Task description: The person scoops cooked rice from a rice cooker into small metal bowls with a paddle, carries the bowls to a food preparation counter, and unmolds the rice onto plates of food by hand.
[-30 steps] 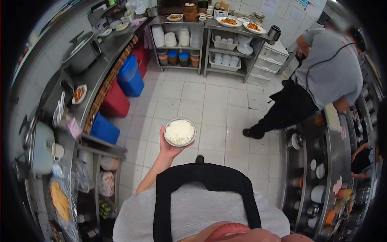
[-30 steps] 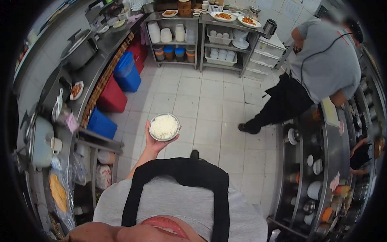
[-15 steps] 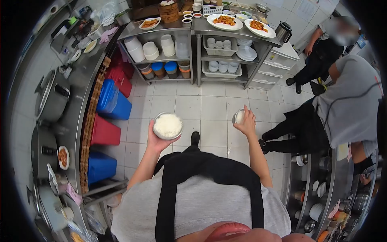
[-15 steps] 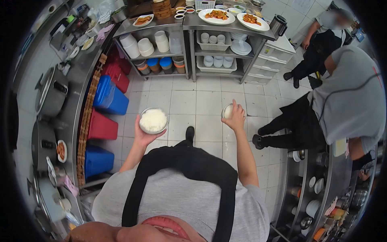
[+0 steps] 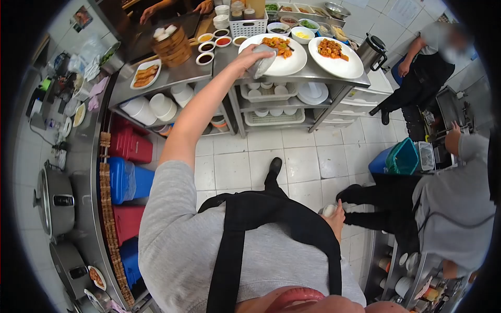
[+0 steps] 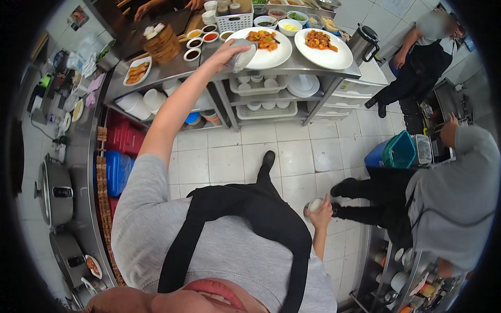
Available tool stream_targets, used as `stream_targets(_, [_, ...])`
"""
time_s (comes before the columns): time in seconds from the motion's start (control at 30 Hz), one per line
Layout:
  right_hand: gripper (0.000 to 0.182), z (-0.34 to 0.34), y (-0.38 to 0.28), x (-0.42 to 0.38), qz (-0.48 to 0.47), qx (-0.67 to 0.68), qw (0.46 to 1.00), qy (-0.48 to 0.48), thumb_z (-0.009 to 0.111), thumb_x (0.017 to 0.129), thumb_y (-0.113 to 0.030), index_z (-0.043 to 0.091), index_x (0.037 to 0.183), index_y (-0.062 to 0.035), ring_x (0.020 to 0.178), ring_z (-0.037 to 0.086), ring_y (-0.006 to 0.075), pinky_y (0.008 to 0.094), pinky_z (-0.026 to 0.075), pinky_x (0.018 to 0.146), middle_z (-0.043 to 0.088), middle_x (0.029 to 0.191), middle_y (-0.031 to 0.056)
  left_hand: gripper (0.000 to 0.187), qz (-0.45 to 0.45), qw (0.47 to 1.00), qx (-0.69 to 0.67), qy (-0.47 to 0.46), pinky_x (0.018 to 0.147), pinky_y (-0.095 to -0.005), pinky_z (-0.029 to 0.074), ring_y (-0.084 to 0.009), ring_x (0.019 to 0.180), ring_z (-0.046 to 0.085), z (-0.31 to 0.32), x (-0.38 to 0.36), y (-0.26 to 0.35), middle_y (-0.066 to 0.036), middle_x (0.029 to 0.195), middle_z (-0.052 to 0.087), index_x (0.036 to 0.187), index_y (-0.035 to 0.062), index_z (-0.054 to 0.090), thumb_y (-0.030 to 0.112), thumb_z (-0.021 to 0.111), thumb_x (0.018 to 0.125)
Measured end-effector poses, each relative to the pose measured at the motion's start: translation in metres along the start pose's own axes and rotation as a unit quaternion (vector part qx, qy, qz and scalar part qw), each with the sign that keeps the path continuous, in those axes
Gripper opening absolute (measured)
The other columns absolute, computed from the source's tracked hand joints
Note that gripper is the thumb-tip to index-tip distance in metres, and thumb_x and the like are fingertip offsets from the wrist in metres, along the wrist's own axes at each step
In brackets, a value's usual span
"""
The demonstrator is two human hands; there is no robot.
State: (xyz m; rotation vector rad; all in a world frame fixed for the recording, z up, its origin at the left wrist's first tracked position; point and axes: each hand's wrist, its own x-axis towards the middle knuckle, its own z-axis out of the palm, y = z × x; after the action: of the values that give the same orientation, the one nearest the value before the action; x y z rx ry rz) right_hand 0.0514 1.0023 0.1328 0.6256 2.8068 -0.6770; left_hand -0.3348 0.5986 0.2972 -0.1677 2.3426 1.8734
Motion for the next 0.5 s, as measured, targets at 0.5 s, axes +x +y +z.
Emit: stream_targets(0.5, [0.101, -0.191, -0.297, 0.294, -0.381, 0.047, 0.921, 0.064, 0.073, 0.047, -0.024, 0.022, 0.134, -0.0095, 0.112, 0.037, 0.0402, 0.0453, 0.033, 0.094, 0.039, 0.121, 0.0236, 0.072, 0.150, 0.969, -0.141, -0.135, 0.095, -0.0510, 0.027, -0.0276, 0.124, 0.026, 0.124, 0.068, 0.012, -0.015, 0.136, 0.025, 0.131, 0.0155, 0.029, 0.054, 0.053, 0.075])
